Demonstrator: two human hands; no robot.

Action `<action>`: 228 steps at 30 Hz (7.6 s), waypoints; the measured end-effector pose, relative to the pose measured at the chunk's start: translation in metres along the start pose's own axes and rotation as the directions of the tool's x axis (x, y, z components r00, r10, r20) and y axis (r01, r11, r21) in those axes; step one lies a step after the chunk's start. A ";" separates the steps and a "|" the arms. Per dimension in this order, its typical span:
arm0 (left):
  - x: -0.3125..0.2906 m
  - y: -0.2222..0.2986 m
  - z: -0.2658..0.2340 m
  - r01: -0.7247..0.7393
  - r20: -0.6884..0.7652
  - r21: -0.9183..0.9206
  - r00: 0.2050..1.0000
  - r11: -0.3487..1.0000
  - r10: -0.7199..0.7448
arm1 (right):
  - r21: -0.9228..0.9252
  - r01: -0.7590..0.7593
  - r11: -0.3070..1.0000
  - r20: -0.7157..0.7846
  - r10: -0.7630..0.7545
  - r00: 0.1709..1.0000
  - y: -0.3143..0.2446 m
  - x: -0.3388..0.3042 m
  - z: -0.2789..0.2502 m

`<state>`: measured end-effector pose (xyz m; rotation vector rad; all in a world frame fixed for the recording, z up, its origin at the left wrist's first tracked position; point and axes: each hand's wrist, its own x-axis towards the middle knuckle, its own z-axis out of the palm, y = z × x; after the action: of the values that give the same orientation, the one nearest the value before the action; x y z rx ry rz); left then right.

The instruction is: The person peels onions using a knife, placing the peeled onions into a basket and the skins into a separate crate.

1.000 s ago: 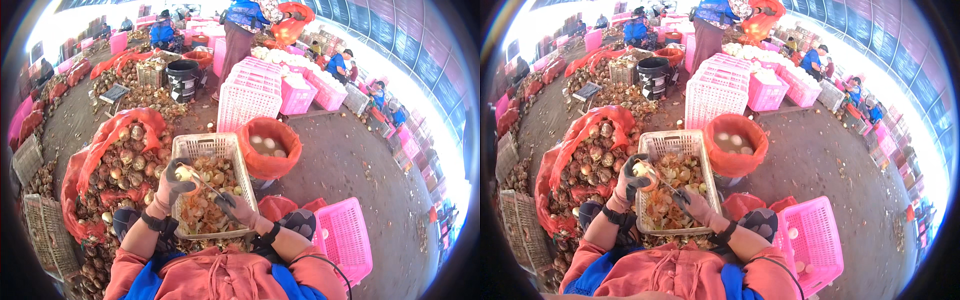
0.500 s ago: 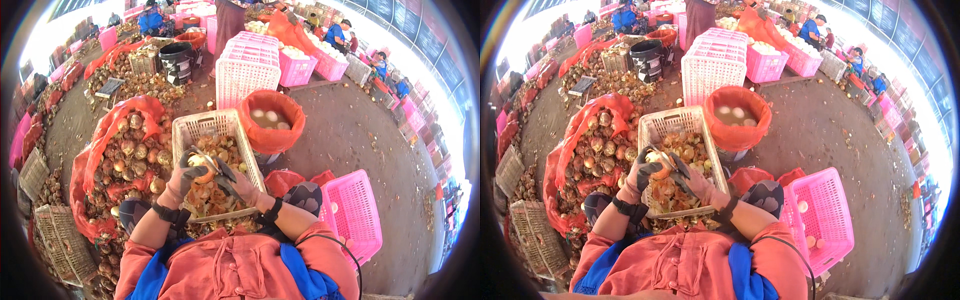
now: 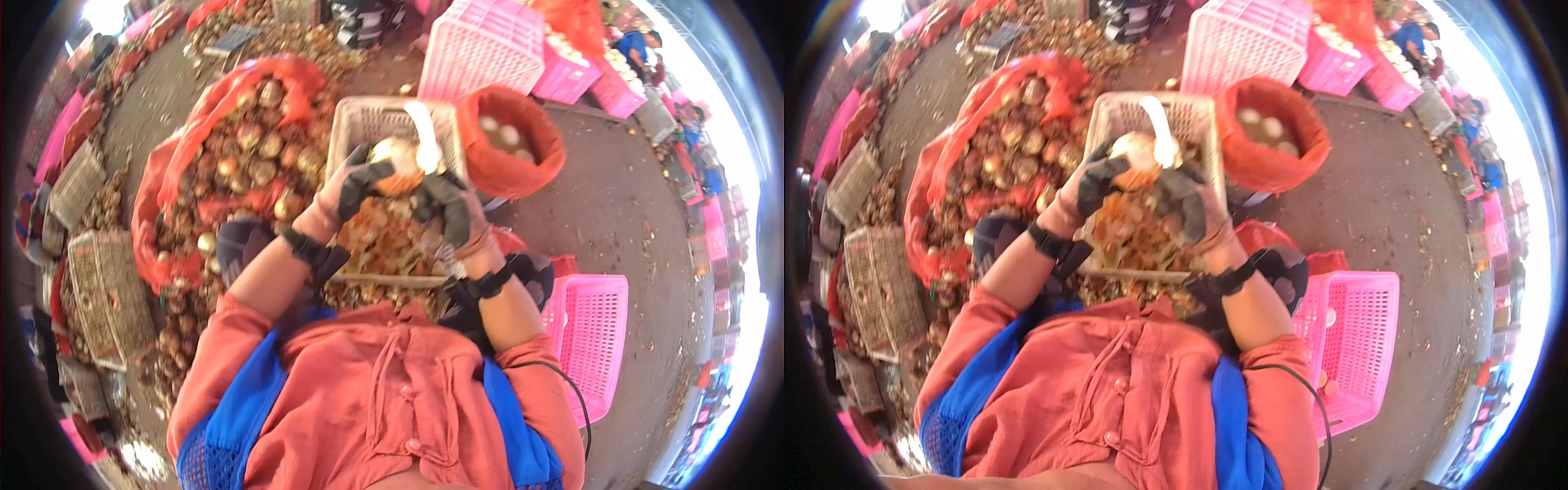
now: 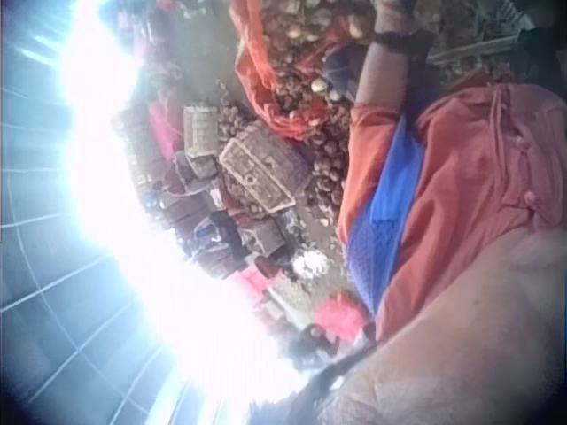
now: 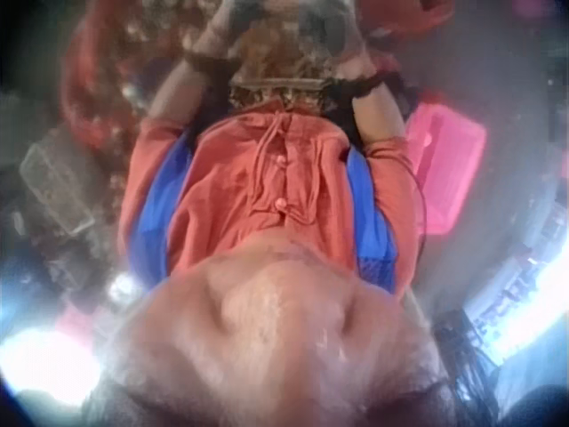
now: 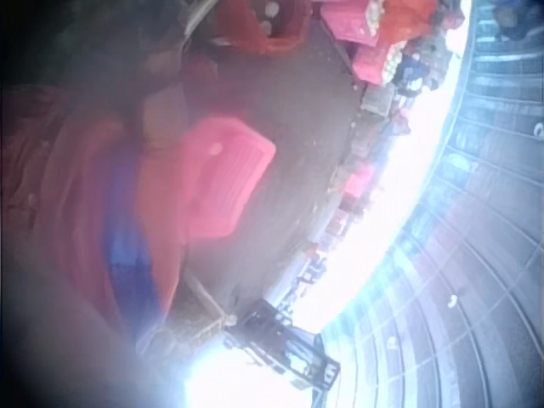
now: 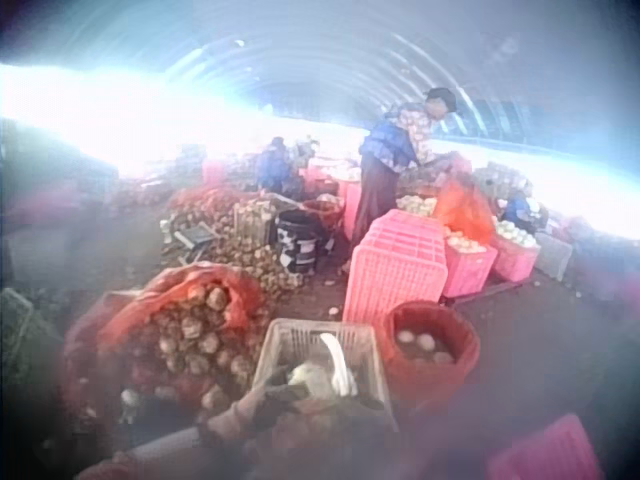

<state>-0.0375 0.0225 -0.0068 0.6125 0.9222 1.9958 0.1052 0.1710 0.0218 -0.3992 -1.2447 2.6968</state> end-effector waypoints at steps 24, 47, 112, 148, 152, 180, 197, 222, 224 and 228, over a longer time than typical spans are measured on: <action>-0.016 0.031 -0.017 -0.135 -0.162 -0.210 0.982 0.968 0.102 | -0.494 -0.043 0.868 -0.121 -0.019 0.992 0.029 0.019 -0.057; -0.022 0.023 -0.018 -0.041 -0.144 -0.049 0.989 0.998 0.033 | -0.543 -0.137 0.828 -0.108 0.093 0.990 0.028 0.021 -0.040; -0.010 0.014 0.010 -0.221 0.046 0.367 0.975 0.904 0.219 | 0.245 -0.091 0.965 0.242 0.030 0.970 0.041 0.038 -0.014; -0.012 -0.009 -0.009 0.234 0.113 -0.257 0.971 0.938 -0.211 | -0.559 0.232 0.796 0.019 -0.268 0.963 0.023 0.037 -0.028; -0.010 -0.012 -0.033 0.082 -0.032 -0.244 0.995 0.966 -0.093 | -0.666 0.321 0.674 0.055 -0.384 0.922 0.015 0.014 -0.012; -0.018 -0.006 -0.010 -0.171 -0.182 0.369 0.950 0.914 0.252 | -0.893 0.196 -0.405 0.381 -0.448 0.809 0.064 0.028 -0.027; -0.027 0.005 -0.016 0.012 0.130 -0.077 0.992 0.997 -0.002 | -0.626 0.002 0.780 0.168 0.132 0.977 0.053 0.017 -0.036; -0.024 0.024 -0.009 -0.133 -0.056 -0.014 0.990 0.991 0.132 | -0.748 0.635 0.193 0.488 -0.488 0.724 0.025 0.002 0.018; -0.023 0.021 -0.013 -0.183 -0.052 0.233 0.978 0.955 0.200 | -0.798 0.601 -0.041 0.545 -0.473 0.692 0.018 -0.004 0.026; -0.023 0.026 -0.015 -0.282 0.100 0.608 0.955 0.742 0.280 | -0.823 0.527 -0.212 0.565 -0.397 0.723 0.015 -0.008 0.030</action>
<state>-0.0482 -0.0124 0.0025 1.1793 1.5877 1.9244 0.1040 0.1378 0.0305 0.1695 -2.5028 0.6959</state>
